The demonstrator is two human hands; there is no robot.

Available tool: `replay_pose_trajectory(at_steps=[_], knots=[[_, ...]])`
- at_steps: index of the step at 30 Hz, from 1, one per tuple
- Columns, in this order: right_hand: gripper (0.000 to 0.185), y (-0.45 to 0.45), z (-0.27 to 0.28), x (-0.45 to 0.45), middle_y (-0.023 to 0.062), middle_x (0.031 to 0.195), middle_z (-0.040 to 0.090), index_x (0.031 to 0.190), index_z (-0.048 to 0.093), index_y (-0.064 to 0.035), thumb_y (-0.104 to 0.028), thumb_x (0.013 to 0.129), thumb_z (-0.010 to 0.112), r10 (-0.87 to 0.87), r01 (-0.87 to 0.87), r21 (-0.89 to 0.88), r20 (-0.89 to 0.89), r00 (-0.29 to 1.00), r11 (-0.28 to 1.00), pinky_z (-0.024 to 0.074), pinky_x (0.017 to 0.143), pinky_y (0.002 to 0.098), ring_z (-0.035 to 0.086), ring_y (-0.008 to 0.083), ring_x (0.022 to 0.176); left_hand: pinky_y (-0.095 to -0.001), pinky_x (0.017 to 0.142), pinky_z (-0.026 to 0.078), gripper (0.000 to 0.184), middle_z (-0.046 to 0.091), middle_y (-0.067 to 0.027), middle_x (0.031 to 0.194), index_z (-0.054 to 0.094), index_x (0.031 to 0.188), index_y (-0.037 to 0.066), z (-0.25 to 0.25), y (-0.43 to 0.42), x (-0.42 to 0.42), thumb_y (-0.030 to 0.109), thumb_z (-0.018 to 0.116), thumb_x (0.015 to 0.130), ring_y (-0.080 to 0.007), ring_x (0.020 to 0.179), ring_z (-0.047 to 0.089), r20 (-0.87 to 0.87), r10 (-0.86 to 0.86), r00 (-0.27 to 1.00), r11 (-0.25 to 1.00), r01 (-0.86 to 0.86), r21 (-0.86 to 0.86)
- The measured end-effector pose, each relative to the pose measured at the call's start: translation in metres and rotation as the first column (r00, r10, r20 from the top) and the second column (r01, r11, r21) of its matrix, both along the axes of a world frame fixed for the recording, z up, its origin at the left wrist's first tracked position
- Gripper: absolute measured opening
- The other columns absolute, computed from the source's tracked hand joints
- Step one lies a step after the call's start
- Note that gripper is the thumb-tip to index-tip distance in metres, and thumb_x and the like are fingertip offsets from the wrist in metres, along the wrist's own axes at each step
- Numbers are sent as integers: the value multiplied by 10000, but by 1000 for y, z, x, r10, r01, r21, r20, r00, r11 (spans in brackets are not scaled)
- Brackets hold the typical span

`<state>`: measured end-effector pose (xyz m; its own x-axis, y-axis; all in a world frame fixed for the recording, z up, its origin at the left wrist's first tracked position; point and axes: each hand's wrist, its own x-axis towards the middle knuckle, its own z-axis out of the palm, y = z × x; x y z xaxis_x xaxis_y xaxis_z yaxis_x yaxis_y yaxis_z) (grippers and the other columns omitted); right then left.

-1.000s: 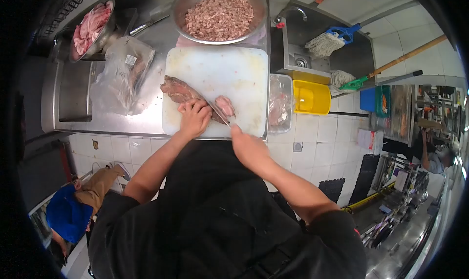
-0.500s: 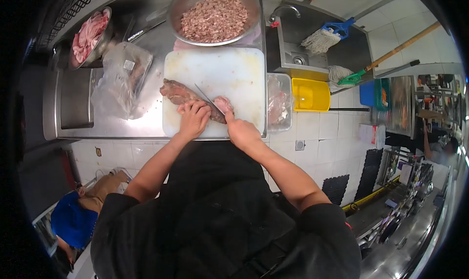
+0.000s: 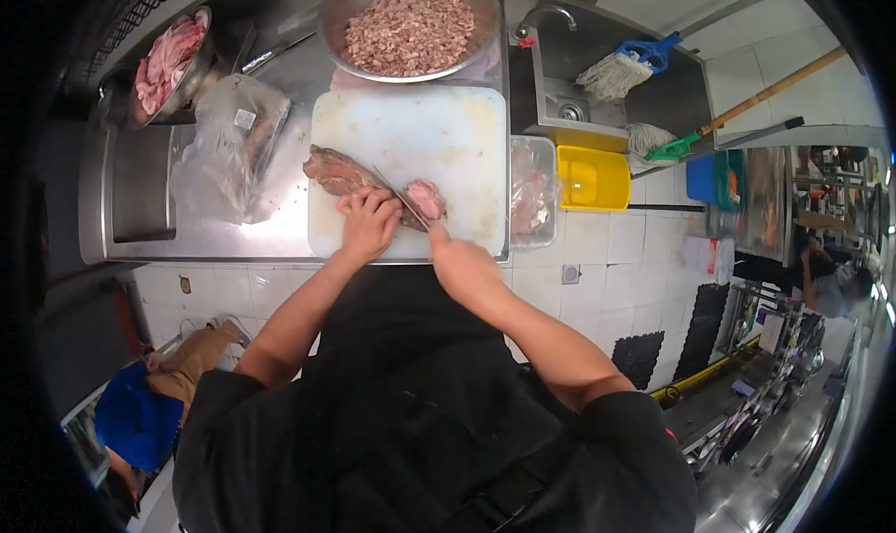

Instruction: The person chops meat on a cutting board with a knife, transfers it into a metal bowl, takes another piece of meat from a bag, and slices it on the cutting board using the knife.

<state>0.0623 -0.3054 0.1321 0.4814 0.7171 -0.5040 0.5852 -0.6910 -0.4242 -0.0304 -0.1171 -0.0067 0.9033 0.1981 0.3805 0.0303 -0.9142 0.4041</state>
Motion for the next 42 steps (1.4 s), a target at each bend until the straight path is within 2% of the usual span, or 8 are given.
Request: replay_pose_trajectory(at_steps=[3,8,14,20,23,29,35,42], knots=[[173,-24,17,-6,300,874,700,1115,444,8,-67,962,414,4,-10,-149,-41,999,989,546,750,574,702,472,832,-531,926,291,146,598,40,1144,694,1048,220,-2,0,4,253,692,906,-259,1147,492,1,9,1000,1000,-9,-26],[240,0,-58,1,293,840,697,1147,442,30,-54,924,471,5,-10,76,66,998,997,553,720,564,703,458,798,-529,938,286,148,602,32,1141,689,1061,216,7,0,4,251,682,917,-258,1157,496,32,-10,999,1000,10,-2],[297,-6,11,6,293,811,691,1104,437,25,36,831,553,-2,1,34,27,1000,999,544,687,569,699,464,780,-535,940,290,162,604,21,1142,672,1092,210,7,13,1,228,663,931,-254,1161,502,24,-29,999,994,32,-109],[245,-27,47,-7,302,843,693,1115,441,29,8,878,496,-8,0,-119,-67,998,993,536,729,584,694,485,815,-521,942,302,180,603,43,1160,673,1086,213,8,10,4,219,670,907,-241,1167,499,-6,-13,1000,998,13,57],[222,-4,-6,-8,314,872,694,1116,453,32,-6,899,475,-16,16,48,7,1000,999,539,749,583,695,494,844,-529,932,298,180,605,52,1164,677,1077,217,0,8,2,220,677,897,-233,1164,497,22,-22,1000,999,21,30],[246,-2,21,-1,314,902,700,1154,468,48,-18,918,453,-11,9,-51,-25,1000,999,543,769,572,700,483,865,-516,928,289,189,613,50,1164,683,1077,216,4,12,6,217,685,889,-232,1150,507,11,-18,1000,999,17,36],[322,10,-58,-4,298,872,701,1199,438,64,-7,890,493,-31,30,23,33,999,999,546,735,560,700,474,832,-512,931,288,191,616,34,1177,681,1104,217,4,11,5,216,669,913,-239,1150,515,-11,-23,1000,999,24,40],[292,-1,6,11,298,821,687,1142,426,56,7,868,517,0,-2,74,23,1000,997,538,706,571,685,484,793,-529,931,287,202,611,29,1181,673,1128,203,16,22,4,233,657,929,-256,1160,503,-30,-34,999,998,36,42]])
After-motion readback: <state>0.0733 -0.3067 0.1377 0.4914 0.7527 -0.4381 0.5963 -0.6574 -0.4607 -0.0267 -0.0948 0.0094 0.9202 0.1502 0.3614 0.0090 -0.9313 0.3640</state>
